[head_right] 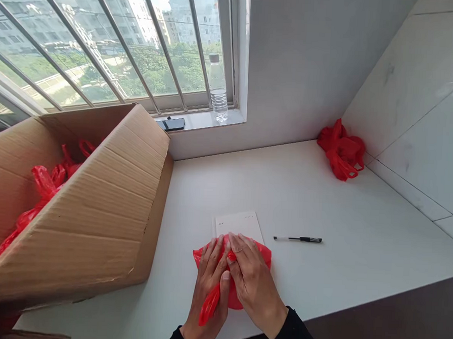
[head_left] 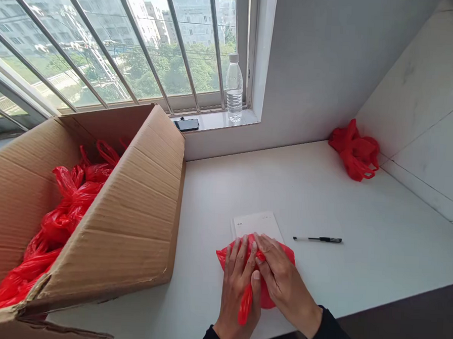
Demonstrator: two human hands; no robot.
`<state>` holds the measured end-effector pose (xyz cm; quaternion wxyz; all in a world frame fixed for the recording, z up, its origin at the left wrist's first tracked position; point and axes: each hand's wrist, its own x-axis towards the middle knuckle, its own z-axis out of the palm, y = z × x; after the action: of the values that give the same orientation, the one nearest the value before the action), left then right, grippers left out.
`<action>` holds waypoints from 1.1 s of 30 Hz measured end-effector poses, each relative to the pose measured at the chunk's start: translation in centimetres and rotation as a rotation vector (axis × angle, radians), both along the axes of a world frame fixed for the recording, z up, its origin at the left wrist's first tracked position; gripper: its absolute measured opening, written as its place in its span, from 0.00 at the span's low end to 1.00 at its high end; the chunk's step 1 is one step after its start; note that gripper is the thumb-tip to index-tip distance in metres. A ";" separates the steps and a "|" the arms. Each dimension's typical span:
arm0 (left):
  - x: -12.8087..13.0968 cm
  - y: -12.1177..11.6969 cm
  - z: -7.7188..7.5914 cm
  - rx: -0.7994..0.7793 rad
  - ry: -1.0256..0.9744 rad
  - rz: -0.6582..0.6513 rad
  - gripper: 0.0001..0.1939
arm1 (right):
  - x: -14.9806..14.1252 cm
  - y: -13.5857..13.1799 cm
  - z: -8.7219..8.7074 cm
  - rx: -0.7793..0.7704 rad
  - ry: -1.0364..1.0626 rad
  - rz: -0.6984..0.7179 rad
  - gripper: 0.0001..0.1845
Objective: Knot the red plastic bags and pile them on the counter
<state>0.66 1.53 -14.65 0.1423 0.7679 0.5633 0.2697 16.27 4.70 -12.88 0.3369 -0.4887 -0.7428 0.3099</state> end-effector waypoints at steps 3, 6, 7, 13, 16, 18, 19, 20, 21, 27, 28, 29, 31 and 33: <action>0.0 0.5 -1.3 0.067 0.162 0.024 0.33 | -0.4 0.1 -3.1 0.076 -0.174 -0.029 0.28; -0.1 0.5 -2.2 0.099 0.254 0.028 0.33 | -0.7 0.2 -4.8 0.149 -0.268 -0.043 0.28; -0.2 0.5 -2.4 0.095 0.272 0.030 0.33 | -0.7 0.2 -5.1 0.163 -0.285 -0.048 0.29; -0.2 0.5 -3.3 0.051 0.303 0.034 0.34 | -0.8 0.2 -6.0 0.205 -0.302 -0.057 0.32; -0.3 0.4 -3.7 0.032 0.285 0.026 0.34 | -0.7 0.2 -6.6 0.208 -0.287 -0.059 0.33; -0.4 0.3 -3.7 0.019 0.271 0.019 0.34 | -0.7 0.1 -6.7 0.196 -0.268 -0.057 0.32; -0.3 0.3 -3.6 0.010 0.263 0.016 0.34 | -0.7 0.1 -6.6 0.176 -0.252 -0.052 0.31; -0.2 0.2 -3.4 -0.001 0.254 0.012 0.34 | -0.8 0.0 -6.4 0.143 -0.225 -0.048 0.30; -0.1 0.1 -3.1 -0.011 0.243 0.014 0.33 | -0.7 0.0 -6.0 0.094 -0.182 -0.054 0.28; -0.4 -0.4 -1.8 0.117 0.121 0.120 0.31 | 1.7 0.8 -2.0 -0.260 0.168 -0.321 0.27; -0.8 -0.5 -2.0 0.152 0.129 0.140 0.32 | 2.6 1.1 -1.7 -0.292 0.188 -0.379 0.28; -1.4 -0.7 -2.3 0.186 0.156 0.159 0.32 | 3.5 1.3 -1.7 -0.319 0.193 -0.437 0.29; -2.2 -1.0 -3.4 0.234 0.229 0.233 0.34 | 5.3 1.7 -2.3 -0.355 0.162 -0.516 0.30; -2.3 -1.3 -4.6 0.289 0.247 0.317 0.33 | 6.6 2.0 -3.6 -0.384 0.141 -0.481 0.28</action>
<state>-1.67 0.21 -19.23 -0.0831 0.7096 0.6454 0.2703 22.92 6.66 -16.52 0.3527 -0.6824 -0.5086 0.3889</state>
